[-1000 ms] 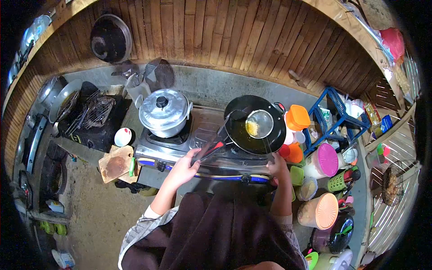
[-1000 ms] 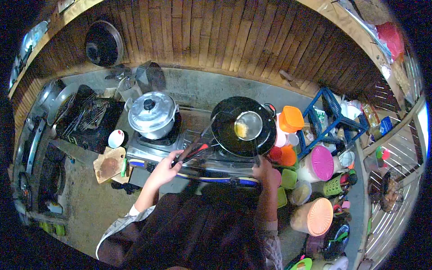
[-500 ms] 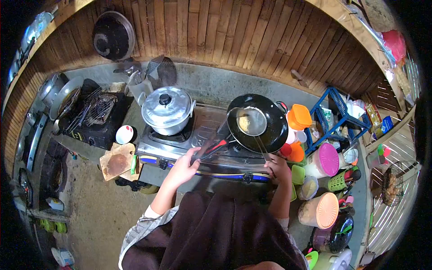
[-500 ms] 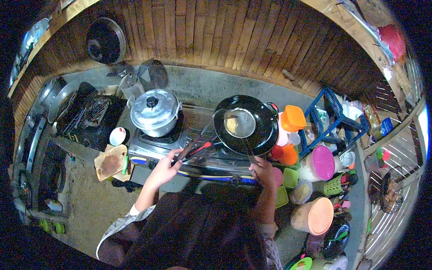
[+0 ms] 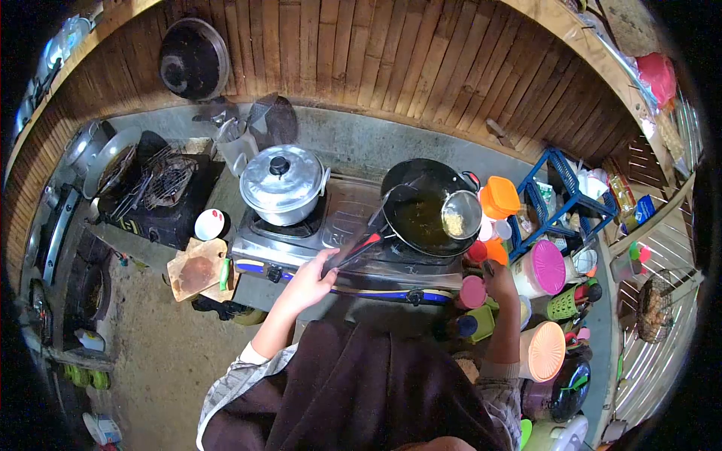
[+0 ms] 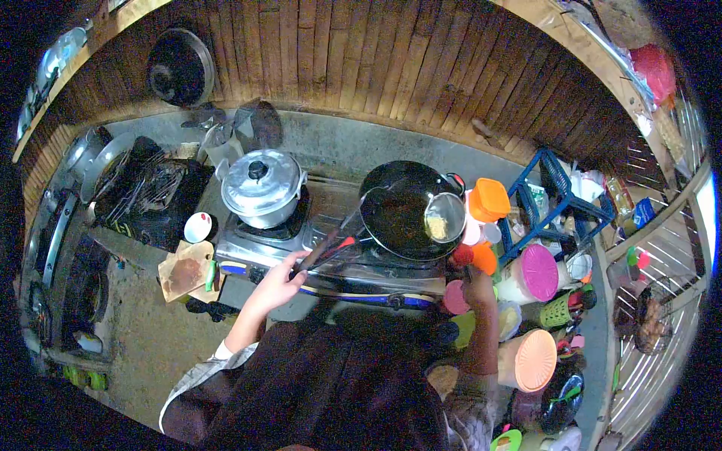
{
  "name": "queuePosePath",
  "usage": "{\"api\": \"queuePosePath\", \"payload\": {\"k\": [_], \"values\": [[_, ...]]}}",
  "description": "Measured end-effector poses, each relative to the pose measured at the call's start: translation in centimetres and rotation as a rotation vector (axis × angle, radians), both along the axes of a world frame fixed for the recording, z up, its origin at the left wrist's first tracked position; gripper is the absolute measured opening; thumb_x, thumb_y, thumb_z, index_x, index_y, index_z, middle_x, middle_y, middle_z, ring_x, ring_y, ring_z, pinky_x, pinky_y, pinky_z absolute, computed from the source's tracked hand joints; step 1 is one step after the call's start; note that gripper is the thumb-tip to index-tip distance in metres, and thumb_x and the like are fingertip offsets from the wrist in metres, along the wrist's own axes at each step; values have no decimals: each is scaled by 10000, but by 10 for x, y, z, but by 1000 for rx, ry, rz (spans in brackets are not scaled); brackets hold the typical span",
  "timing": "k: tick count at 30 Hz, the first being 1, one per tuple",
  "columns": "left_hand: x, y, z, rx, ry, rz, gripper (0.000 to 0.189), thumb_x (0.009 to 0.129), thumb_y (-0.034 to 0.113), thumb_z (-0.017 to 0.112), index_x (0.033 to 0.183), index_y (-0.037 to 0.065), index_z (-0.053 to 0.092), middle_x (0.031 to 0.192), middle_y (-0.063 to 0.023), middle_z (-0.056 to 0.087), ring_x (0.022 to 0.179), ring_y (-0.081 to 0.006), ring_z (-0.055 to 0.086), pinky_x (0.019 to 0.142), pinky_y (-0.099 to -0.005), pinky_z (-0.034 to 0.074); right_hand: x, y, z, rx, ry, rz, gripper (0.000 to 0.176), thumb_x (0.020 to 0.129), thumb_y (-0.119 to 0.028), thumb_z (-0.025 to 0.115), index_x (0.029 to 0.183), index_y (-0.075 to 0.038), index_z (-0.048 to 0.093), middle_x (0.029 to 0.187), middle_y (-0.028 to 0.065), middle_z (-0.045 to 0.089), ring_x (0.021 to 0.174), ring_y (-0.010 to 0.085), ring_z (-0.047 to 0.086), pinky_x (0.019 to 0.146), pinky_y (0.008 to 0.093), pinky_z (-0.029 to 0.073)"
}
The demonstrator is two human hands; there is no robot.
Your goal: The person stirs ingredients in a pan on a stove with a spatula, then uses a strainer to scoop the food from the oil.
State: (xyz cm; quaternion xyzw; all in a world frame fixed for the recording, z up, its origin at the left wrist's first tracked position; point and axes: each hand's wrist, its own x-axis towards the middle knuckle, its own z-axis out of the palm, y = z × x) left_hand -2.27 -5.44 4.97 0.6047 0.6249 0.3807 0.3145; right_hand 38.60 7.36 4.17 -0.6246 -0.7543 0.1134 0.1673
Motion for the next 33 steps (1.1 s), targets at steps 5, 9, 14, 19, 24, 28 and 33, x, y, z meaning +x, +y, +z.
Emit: {"api": "queuePosePath", "payload": {"k": [5, 9, 14, 19, 24, 28, 33], "values": [[-1, -3, 7, -65, -26, -8, 413, 816, 120, 530, 1211, 111, 405, 760, -144, 550, 658, -220, 523, 634, -324, 431, -13, -9, 20, -269, 193, 95, 343, 779, -46, 504, 1119, -79, 529, 626, 62, 569, 475, 131, 522, 425, 290, 415], [-2, -4, 6, -68, -7, -1, 405, 819, 119, 529, 1207, 109, 411, 773, -145, 549, 680, -215, 523, 641, -323, 428, -12, -1, -4, -258, 171, 219, 375, 779, -39, 505, 1151, -86, 517, 627, 41, 558, 473, 99, 501, 408, 262, 395], [-5, -8, 4, -58, -7, 6, 405, 817, 117, 531, 1205, 101, 413, 816, -150, 560, 700, -222, 527, 658, -324, 431, -29, 8, -31, -418, 513, 175, 370, 785, -42, 533, 1152, -15, 496, 639, 19, 525, 438, 68, 434, 381, 223, 338], [-6, -13, 12, -64, -32, 22, 411, 812, 111, 533, 1207, 89, 421, 900, -168, 569, 764, -243, 545, 704, -328, 432, -56, -1, -6, -583, 761, 109, 295, 801, -74, 543, 1085, 6, 531, 666, 15, 539, 497, 76, 457, 425, 220, 359], [-10, -16, 4, -13, -10, 31, 416, 810, 113, 535, 1211, 91, 423, 906, -165, 573, 775, -247, 548, 708, -329, 432, -49, -1, -1, -568, 866, 25, 190, 824, -132, 551, 977, -26, 585, 667, 2, 565, 520, 72, 475, 425, 214, 369], [-11, -19, 4, -15, 10, 45, 417, 812, 116, 535, 1213, 92, 423, 920, -167, 580, 779, -243, 555, 707, -333, 436, -45, -1, 20, -367, 676, 8, 152, 813, -107, 544, 942, -47, 599, 577, -19, 517, 419, 39, 420, 370, 188, 313], [-9, -23, 1, -26, -14, 56, 412, 809, 131, 533, 1203, 94, 420, 811, -179, 569, 729, -272, 559, 669, -354, 429, -6, 31, -8, 220, 222, 392, 184, 793, -252, 607, 763, -78, 558, 589, 24, 531, 490, 159, 472, 448, 300, 358]]}}
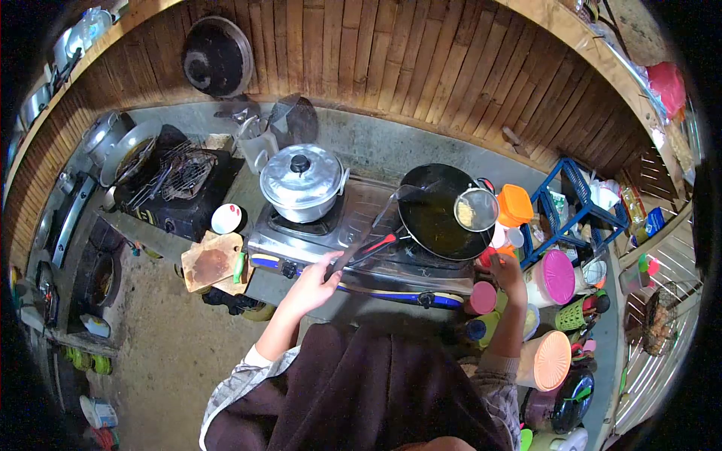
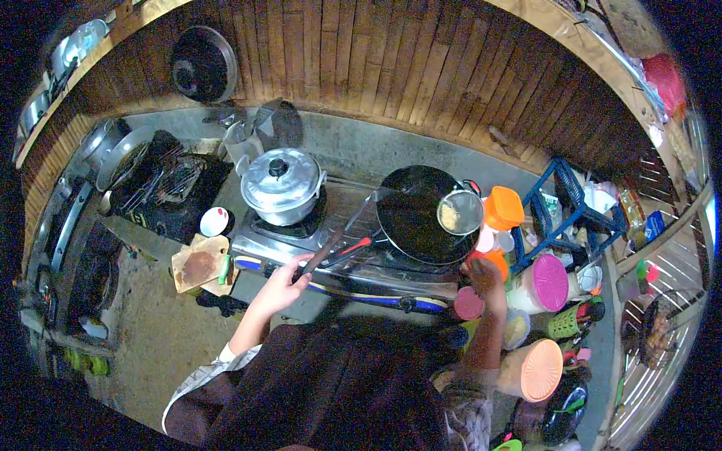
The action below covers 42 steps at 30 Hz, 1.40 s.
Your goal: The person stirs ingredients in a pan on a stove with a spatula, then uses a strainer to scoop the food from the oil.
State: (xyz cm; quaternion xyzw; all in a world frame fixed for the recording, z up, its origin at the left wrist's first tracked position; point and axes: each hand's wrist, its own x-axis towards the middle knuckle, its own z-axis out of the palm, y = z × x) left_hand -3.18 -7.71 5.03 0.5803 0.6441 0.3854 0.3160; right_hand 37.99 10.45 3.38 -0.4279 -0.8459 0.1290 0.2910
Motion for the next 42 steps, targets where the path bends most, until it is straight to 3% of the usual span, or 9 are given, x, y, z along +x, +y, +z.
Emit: {"api": "queuePosePath", "payload": {"k": [6, 13, 15, 17, 19, 26, 35, 38, 42], "values": [[6, 0, 1, 79, 17, -1, 404, 804, 140, 527, 1191, 94, 421, 691, -184, 560, 647, -297, 557, 617, -375, 426, -14, -14, 11, -140, -45, -271, 199, 769, -233, 604, 763, -45, 538, 684, 156, 558, 654, 353, 543, 574, 421, 419], [13, 4, 9, 39, 19, -20, 407, 807, 136, 524, 1198, 91, 423, 697, -176, 562, 637, -285, 554, 613, -359, 427, -27, 17, -17, -172, -100, -173, 139, 749, -95, 526, 826, 11, 571, 655, 188, 576, 594, 285, 585, 532, 366, 441], [15, 5, 12, 23, 14, -25, 405, 808, 136, 524, 1197, 90, 425, 697, -173, 562, 636, -278, 553, 614, -356, 428, -53, 8, 5, -276, -56, -163, 220, 703, -76, 531, 893, 30, 564, 764, 241, 585, 747, 393, 573, 643, 421, 461], [17, 5, 15, 7, 8, -27, 403, 808, 136, 524, 1197, 88, 428, 697, -170, 562, 634, -271, 553, 615, -352, 428, -64, 10, 2, -226, -133, -168, 346, 710, -72, 525, 1034, 50, 537, 737, 212, 606, 660, 328, 605, 601, 383, 483], [17, 5, 17, 6, 24, -25, 401, 809, 136, 523, 1194, 81, 429, 705, -168, 566, 637, -258, 555, 618, -348, 427, -85, 0, 29, -702, -31, -239, 424, 729, -65, 515, 1135, 54, 485, 687, 178, 606, 545, 232, 594, 519, 337, 481], [14, 9, 11, 68, 15, -32, 402, 808, 134, 522, 1193, 76, 425, 733, -174, 579, 635, -248, 559, 615, -344, 430, -64, 7, 15, -915, 323, -63, 304, 769, -72, 544, 1060, 17, 541, 577, 14, 508, 436, 95, 455, 394, 249, 377], [14, 13, 16, 1, -13, -37, 410, 806, 107, 533, 1204, 87, 433, 908, -132, 576, 755, -194, 539, 702, -305, 439, -14, 0, 33, -758, 66, -145, 146, 760, -117, 569, 890, -51, 561, 635, 71, 565, 504, 182, 528, 467, 320, 417], [14, 15, 18, -66, 19, -30, 416, 804, 111, 535, 1206, 92, 430, 917, -151, 581, 766, -212, 554, 717, -312, 441, -5, -16, 44, -298, -209, -175, 149, 742, -135, 609, 851, -43, 564, 719, 110, 607, 626, 258, 582, 576, 363, 455], [16, 18, 17, -26, 8, -54, 422, 803, 116, 537, 1210, 99, 425, 902, -166, 582, 749, -228, 560, 708, -322, 445, -10, -37, 75, -214, -67, -72, 122, 779, -136, 569, 834, -27, 577, 533, 33, 503, 418, 75, 453, 386, 265, 345]]}}
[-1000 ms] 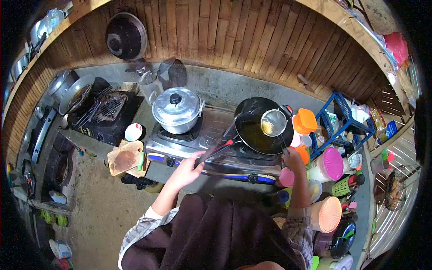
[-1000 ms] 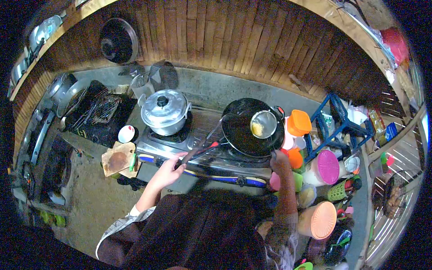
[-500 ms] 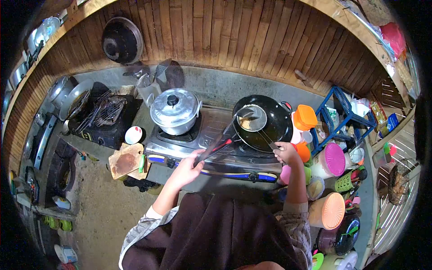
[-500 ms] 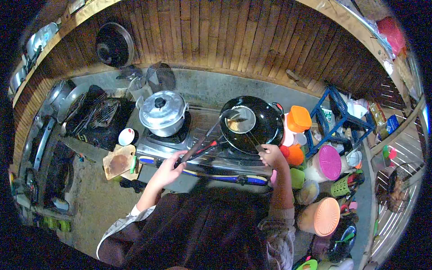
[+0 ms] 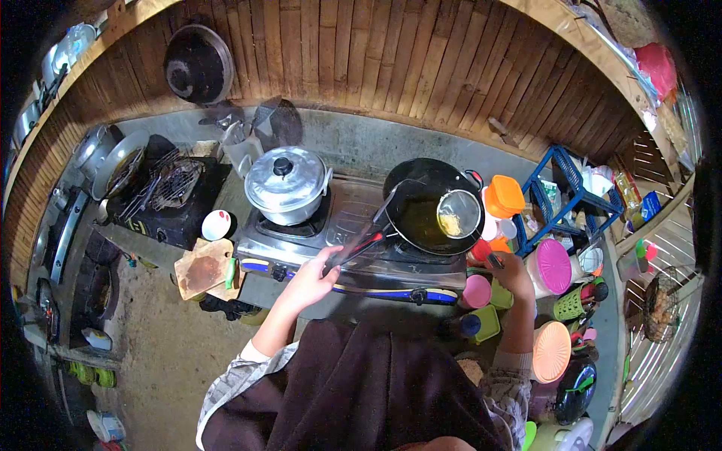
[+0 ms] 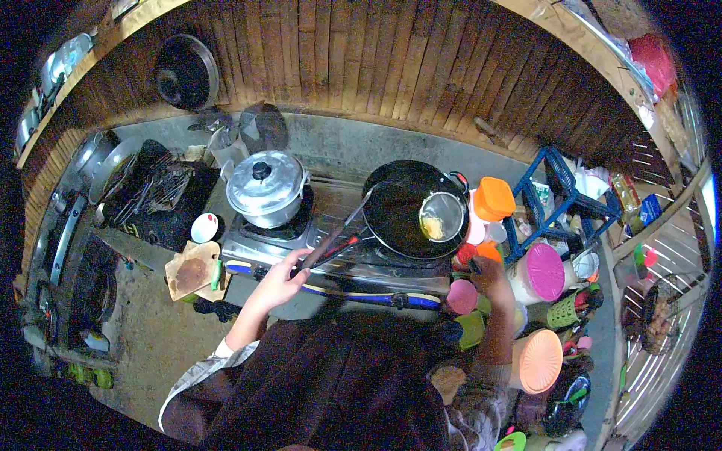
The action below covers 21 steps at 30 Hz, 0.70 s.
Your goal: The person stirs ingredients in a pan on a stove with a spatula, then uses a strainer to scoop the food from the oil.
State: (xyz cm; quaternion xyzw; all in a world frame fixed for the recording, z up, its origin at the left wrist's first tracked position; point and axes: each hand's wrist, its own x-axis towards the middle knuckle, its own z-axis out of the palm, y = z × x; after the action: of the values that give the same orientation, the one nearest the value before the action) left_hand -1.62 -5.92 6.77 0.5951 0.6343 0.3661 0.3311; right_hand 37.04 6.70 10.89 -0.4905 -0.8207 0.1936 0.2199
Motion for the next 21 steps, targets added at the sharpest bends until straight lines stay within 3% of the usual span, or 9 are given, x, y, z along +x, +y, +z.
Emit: {"api": "queuePosePath", "payload": {"k": [2, 5, 8, 10, 11, 13, 17, 19, 21], "values": [[1, 1, 1, -28, -2, -11, 424, 803, 116, 537, 1211, 100, 424, 905, -167, 582, 757, -228, 560, 711, -324, 444, 4, -1, 0, -25, 7, 36, 119, 776, -121, 564, 851, -31, 584, 540, 27, 509, 424, 72, 451, 393, 260, 351], [3, 3, 0, 12, 1, -20, 419, 804, 115, 536, 1209, 99, 426, 896, -154, 583, 751, -222, 553, 702, -324, 442, 16, 8, -23, -269, -2, -48, 154, 761, -92, 568, 905, -52, 608, 542, 11, 506, 421, 71, 438, 389, 254, 350], [4, 6, -6, 25, 12, -17, 413, 806, 114, 535, 1206, 106, 430, 883, -146, 589, 738, -219, 551, 691, -325, 441, 8, 17, -36, -478, -166, -80, 203, 787, -116, 573, 989, -106, 596, 630, 56, 578, 483, 134, 537, 438, 291, 434], [4, 6, -8, 51, 11, -18, 411, 805, 101, 535, 1203, 109, 433, 837, -128, 577, 699, -201, 532, 660, -314, 436, -2, 17, -45, -455, 30, -24, 308, 764, -65, 557, 1071, -78, 576, 528, -10, 476, 400, 66, 412, 380, 230, 332], [4, 6, -11, 49, 13, -15, 411, 805, 101, 535, 1203, 109, 433, 837, -128, 577, 699, -201, 532, 660, -314, 436, -6, 17, -46, -457, 31, -21, 308, 764, -65, 557, 1071, -78, 576, 528, -10, 476, 400, 66, 412, 380, 230, 332], [3, 5, -15, 107, -18, -13, 408, 796, 131, 527, 1191, 79, 436, 679, -179, 556, 564, -231, 521, 560, -335, 409, -13, 16, -47, -681, 335, -37, 331, 768, -71, 564, 1094, -22, 545, 530, -15, 474, 395, 64, 410, 373, 224, 314], [2, 1, -13, 168, -29, 16, 412, 796, 123, 527, 1195, 86, 431, 678, -174, 555, 559, -222, 516, 561, -332, 411, -21, 16, -62, -673, 371, -82, 269, 767, -89, 580, 1001, 43, 557, 524, -22, 462, 381, 58, 391, 358, 217, 283], [-2, 1, -18, 130, -41, 31, 420, 798, 121, 528, 1204, 94, 422, 707, -174, 566, 566, -221, 519, 569, -329, 417, -17, 17, -77, -665, 356, -96, 247, 749, -189, 615, 938, -30, 602, 545, -25, 487, 417, 71, 421, 374, 226, 307], [-4, 0, -17, 78, -35, 47, 432, 801, 132, 536, 1213, 98, 413, 814, -187, 593, 588, -242, 532, 584, -334, 425, -19, 11, -90, -648, 524, -181, 308, 713, -233, 652, 952, -44, 606, 589, -11, 520, 474, 71, 456, 431, 206, 346]]}}
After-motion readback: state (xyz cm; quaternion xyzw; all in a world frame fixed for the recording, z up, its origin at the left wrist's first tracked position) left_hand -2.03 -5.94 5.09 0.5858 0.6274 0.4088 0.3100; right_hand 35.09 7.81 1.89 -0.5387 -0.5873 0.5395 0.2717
